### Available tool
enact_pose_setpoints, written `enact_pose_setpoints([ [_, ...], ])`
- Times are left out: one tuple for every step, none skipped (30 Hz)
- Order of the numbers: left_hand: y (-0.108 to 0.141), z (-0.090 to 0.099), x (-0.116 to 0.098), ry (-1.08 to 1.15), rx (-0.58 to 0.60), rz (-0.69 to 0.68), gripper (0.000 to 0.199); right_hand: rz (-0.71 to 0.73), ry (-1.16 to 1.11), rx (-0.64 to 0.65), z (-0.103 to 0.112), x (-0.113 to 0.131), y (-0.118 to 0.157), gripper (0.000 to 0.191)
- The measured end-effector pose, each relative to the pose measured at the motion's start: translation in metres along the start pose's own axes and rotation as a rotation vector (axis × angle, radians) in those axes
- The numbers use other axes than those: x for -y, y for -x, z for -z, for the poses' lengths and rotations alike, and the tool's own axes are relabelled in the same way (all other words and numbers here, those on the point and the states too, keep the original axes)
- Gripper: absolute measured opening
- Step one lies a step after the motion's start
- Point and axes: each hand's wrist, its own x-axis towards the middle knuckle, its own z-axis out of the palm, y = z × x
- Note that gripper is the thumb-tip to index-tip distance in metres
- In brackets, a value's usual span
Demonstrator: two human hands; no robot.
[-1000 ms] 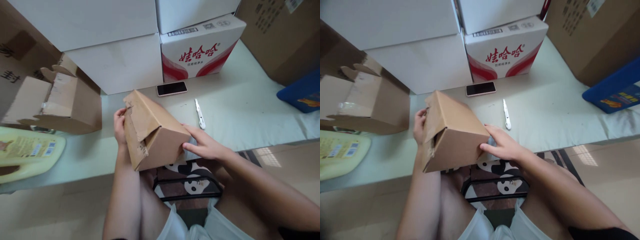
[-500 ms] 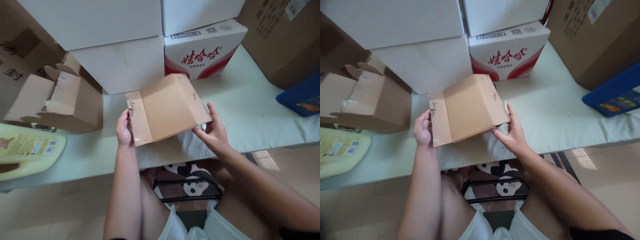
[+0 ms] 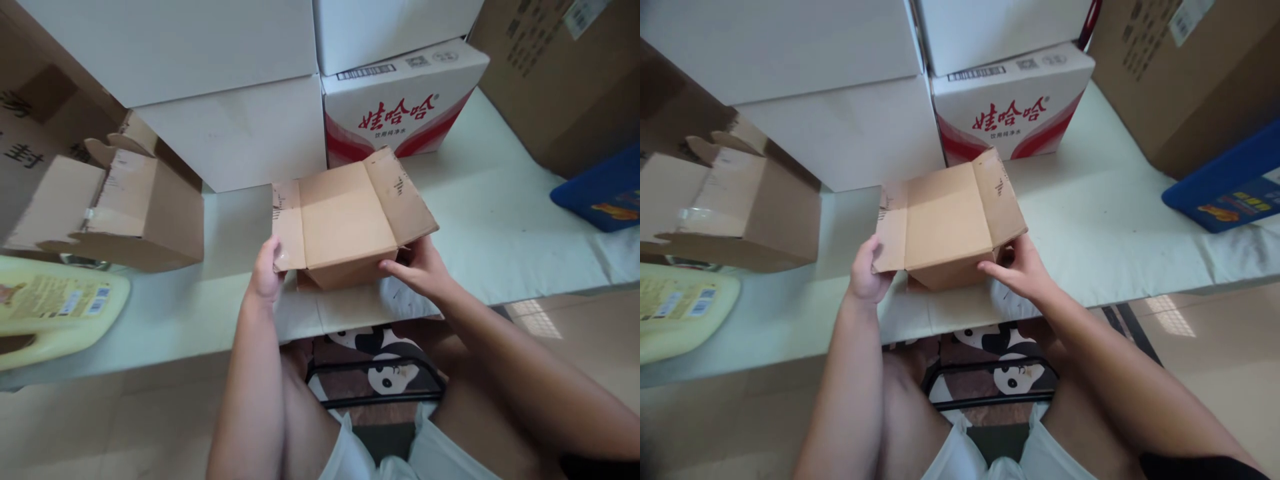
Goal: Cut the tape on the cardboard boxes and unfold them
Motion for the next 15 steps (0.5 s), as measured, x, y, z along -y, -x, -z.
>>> enact_pose_setpoints([
  [0.001,-0.001,-0.001,0.003,-0.023,0.001,0.041,-0.009,0.043,-0.05,0.002,0.002,-0.001,0.066],
  [0.002,-0.001,-0.002,-0.002,-0.033,0.001,0.041,-0.026,0.074,-0.102,0.004,0.004,-0.001,0.062],
  [0.004,-0.001,-0.003,-0.019,-0.026,0.005,0.041,-0.058,0.077,-0.147,0.005,0.006,-0.001,0.053],
  [0.006,-0.001,-0.004,-0.045,0.0,0.017,0.04,-0.105,0.043,-0.176,0.006,0.007,-0.001,0.046],
  [0.007,0.0,-0.005,-0.079,0.043,0.043,0.038,-0.162,-0.02,-0.192,0.007,0.009,-0.001,0.044],
  [0.008,0.001,-0.006,-0.111,0.091,0.08,0.039,-0.22,-0.095,-0.206,0.007,0.01,-0.001,0.045],
  [0.008,0.003,-0.007,-0.131,0.134,0.119,0.04,-0.265,-0.163,-0.226,0.007,0.011,-0.001,0.045],
  [0.007,0.005,-0.008,-0.134,0.165,0.146,0.042,-0.296,-0.216,-0.249,0.007,0.012,-0.001,0.043],
  [0.004,0.007,-0.009,-0.119,0.172,0.148,0.044,-0.306,-0.255,-0.27,0.007,0.013,-0.001,0.04],
  [0.001,0.009,-0.009,-0.097,0.153,0.118,0.043,-0.303,-0.287,-0.285,0.008,0.015,0.0,0.037],
  [-0.003,0.011,-0.01,-0.087,0.105,0.051,0.039,-0.295,-0.316,-0.286,0.009,0.017,0.0,0.034],
  [-0.005,0.012,-0.009,-0.104,0.05,-0.04,0.033,-0.288,-0.344,-0.27,0.011,0.019,0.0,0.033],
  [-0.007,0.013,-0.007,-0.151,0.006,-0.14,0.028,-0.284,-0.371,-0.246,0.013,0.021,0.001,0.032],
  [-0.008,0.013,-0.005,-0.207,-0.019,-0.231,0.027,-0.282,-0.399,-0.22,0.014,0.023,0.001,0.032],
  [-0.007,0.013,-0.002,-0.26,-0.022,-0.302,0.028,-0.283,-0.424,-0.192,0.016,0.025,0.002,0.033],
])
